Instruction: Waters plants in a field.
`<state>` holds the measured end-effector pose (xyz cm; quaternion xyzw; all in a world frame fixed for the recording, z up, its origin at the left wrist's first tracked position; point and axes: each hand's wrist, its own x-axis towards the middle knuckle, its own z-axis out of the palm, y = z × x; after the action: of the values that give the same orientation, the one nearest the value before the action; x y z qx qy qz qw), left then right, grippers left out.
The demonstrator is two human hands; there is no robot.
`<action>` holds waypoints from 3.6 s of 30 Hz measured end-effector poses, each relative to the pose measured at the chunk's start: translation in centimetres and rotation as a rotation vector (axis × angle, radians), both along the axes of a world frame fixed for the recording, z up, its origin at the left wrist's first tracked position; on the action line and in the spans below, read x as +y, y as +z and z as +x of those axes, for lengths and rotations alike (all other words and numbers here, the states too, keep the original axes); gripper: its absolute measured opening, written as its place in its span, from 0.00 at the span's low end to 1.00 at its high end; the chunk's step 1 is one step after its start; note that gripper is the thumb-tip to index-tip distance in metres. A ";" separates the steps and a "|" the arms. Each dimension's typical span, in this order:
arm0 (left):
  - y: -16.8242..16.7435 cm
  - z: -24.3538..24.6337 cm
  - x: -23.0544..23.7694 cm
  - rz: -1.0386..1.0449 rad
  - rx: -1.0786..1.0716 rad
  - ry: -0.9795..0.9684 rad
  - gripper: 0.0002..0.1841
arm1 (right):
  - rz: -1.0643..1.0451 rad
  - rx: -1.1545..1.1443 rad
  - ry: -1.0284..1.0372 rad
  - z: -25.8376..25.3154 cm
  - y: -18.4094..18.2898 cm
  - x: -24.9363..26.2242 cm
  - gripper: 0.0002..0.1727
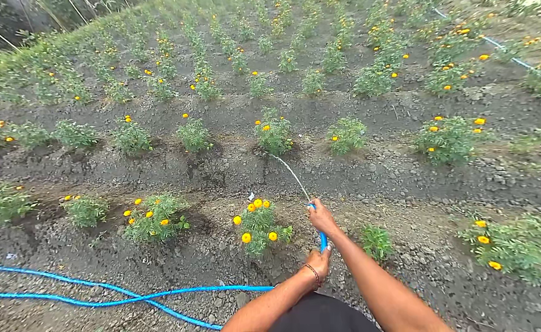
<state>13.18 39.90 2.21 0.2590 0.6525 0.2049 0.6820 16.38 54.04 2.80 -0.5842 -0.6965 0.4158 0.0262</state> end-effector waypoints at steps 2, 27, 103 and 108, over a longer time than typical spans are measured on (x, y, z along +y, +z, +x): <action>0.2 0.1 0.1 -0.003 -0.002 -0.024 0.31 | -0.006 -0.007 -0.033 0.4 0.3 -0.1 0.21; 0.2 1.0 0.1 0.009 -0.009 -0.101 0.31 | 0.039 -0.025 -0.173 2.7 0.9 -0.6 0.21; 0.3 0.5 0.9 -0.006 -0.045 0.048 0.32 | 0.056 0.025 0.053 -0.2 0.3 0.9 0.20; 0.4 0.8 1.2 0.006 -0.032 0.032 0.31 | 0.044 0.048 -0.003 0.5 0.4 1.1 0.20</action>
<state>14.00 41.10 2.58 0.2470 0.6451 0.2218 0.6882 16.88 55.10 3.21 -0.5746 -0.7036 0.4144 0.0562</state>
